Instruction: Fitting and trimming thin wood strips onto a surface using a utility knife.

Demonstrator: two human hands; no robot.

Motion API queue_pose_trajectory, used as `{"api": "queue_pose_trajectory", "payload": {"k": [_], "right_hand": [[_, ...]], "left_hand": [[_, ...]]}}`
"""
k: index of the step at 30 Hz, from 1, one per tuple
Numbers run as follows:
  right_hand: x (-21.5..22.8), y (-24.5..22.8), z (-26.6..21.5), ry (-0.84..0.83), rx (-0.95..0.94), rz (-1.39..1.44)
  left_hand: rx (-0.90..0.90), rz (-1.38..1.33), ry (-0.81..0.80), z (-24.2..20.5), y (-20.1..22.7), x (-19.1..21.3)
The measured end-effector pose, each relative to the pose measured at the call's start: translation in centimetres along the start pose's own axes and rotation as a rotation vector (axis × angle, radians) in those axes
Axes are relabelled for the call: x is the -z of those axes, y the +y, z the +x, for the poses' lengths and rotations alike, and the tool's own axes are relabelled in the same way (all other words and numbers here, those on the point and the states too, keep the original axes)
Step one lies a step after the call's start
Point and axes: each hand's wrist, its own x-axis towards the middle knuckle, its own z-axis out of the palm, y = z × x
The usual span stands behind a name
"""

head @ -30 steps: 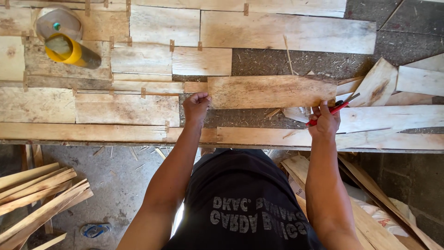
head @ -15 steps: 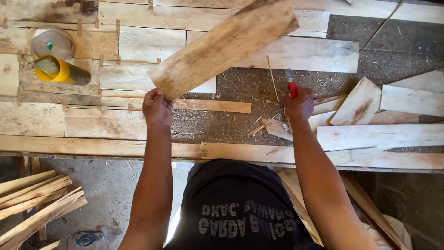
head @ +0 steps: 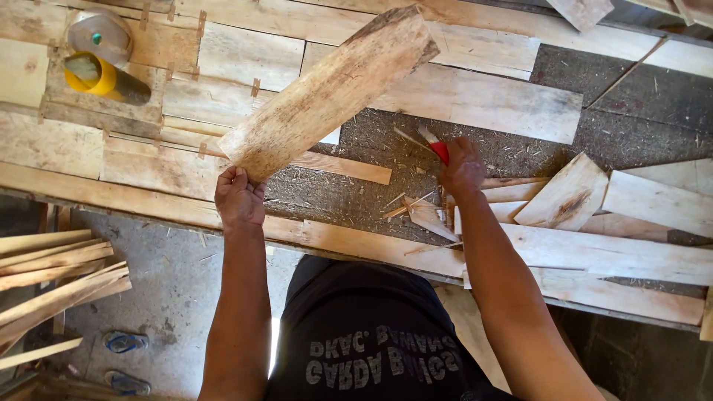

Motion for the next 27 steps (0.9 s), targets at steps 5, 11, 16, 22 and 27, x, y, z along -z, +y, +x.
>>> {"api": "queue_pose_trajectory", "payload": {"k": [5, 11, 16, 22, 27], "right_hand": [[3.9, 2.7, -1.9, -0.033, 0.340, -0.011], [4.5, 5.5, -5.4, -0.143, 0.578, -0.135], [5.9, 4.3, -7.4, -0.281, 0.546, -0.206], [6.8, 0.2, -7.1, -0.046, 0.421, 0.120], [-1.0, -1.2, -6.3, 0.470, -0.005, 0.818]], "left_hand": [[-0.028, -0.022, 0.055, -1.5, -1.0, 0.1], [0.003, 0.005, 0.051, -0.4, -2.6, -2.5], [0.065, 0.141, 0.026, 1.9, -4.7, -6.6], [0.137, 0.327, -0.110, 2.6, -6.8, -12.6], [0.247, 0.537, -0.091, 2.0, -8.4, -16.3]]}}
